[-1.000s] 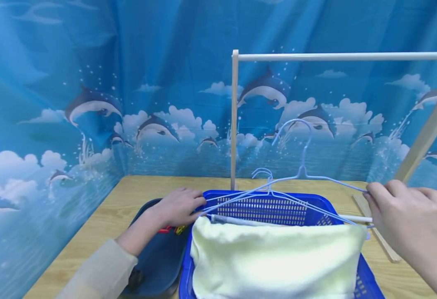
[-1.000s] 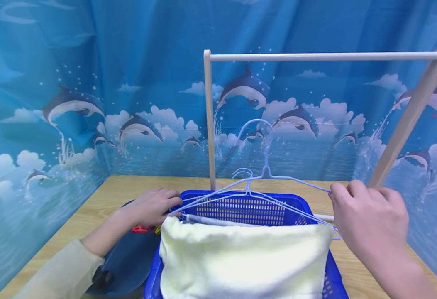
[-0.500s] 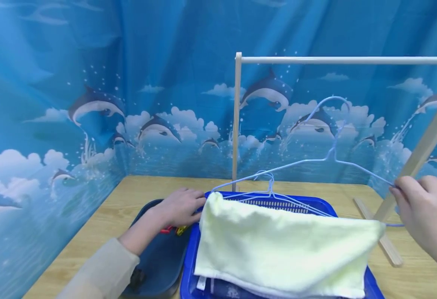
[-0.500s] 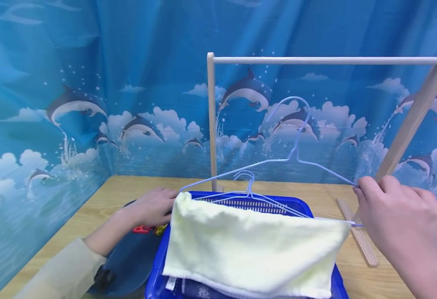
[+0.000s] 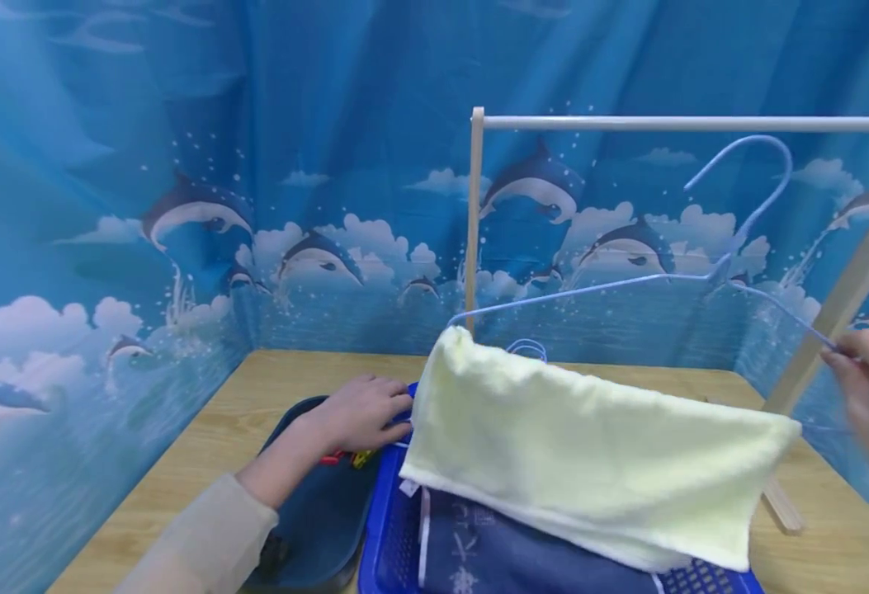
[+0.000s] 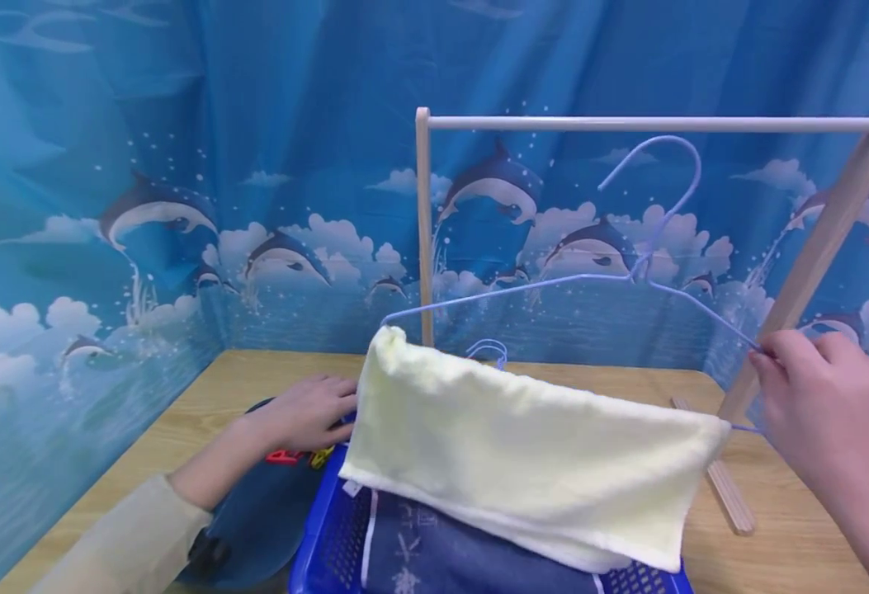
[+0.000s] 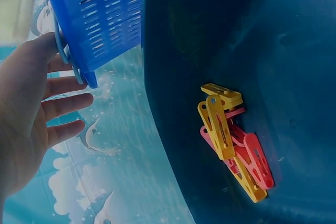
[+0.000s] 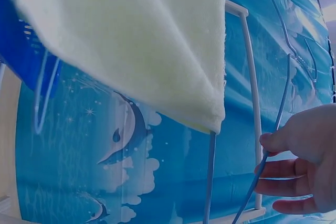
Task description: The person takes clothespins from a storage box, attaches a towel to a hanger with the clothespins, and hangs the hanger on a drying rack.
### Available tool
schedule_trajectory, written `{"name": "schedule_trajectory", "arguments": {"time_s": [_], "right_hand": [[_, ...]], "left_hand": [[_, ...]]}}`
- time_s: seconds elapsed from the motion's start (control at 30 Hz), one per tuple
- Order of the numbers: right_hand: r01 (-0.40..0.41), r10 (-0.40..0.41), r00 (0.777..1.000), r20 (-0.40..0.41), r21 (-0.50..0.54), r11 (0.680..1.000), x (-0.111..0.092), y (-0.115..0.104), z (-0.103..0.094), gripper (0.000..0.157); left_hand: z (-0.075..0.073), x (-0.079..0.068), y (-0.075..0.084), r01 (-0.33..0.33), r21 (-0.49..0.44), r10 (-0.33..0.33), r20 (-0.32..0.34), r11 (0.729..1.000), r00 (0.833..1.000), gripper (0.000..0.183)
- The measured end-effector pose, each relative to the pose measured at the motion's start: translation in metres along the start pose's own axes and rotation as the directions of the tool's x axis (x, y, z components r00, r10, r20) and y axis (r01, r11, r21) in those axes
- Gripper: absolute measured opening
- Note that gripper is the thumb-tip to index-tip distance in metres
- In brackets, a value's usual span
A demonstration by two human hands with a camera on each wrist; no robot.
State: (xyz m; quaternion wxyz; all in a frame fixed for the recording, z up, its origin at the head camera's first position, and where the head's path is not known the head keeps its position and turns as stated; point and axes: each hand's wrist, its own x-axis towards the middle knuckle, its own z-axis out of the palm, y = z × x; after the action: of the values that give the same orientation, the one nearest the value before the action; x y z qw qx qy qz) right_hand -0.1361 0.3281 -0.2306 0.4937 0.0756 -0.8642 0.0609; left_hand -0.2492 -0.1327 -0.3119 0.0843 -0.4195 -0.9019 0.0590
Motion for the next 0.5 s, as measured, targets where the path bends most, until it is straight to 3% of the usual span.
{"name": "schedule_trajectory", "arguments": {"time_s": [0.07, 0.17, 0.5], "right_hand": [[-0.032, 0.031, 0.999, 0.014, 0.055, 0.998, 0.004, 0.003, 0.001, 0.006], [-0.059, 0.057, 0.998, 0.024, 0.088, 0.994, 0.009, 0.005, 0.003, 0.002], [-0.1, 0.098, 0.995, 0.024, 0.138, 0.985, 0.012, 0.003, 0.008, 0.008]], "left_hand": [[0.0, -0.001, -0.001, 0.011, -0.01, -0.011, 0.011, 1.0, 1.0, 0.029], [0.0, -0.001, -0.001, 0.033, -0.027, -0.032, 0.031, 0.999, 0.999, 0.03], [-0.008, -0.004, -0.013, 0.096, -0.127, -0.092, 0.038, 0.987, 0.995, 0.036]]}}
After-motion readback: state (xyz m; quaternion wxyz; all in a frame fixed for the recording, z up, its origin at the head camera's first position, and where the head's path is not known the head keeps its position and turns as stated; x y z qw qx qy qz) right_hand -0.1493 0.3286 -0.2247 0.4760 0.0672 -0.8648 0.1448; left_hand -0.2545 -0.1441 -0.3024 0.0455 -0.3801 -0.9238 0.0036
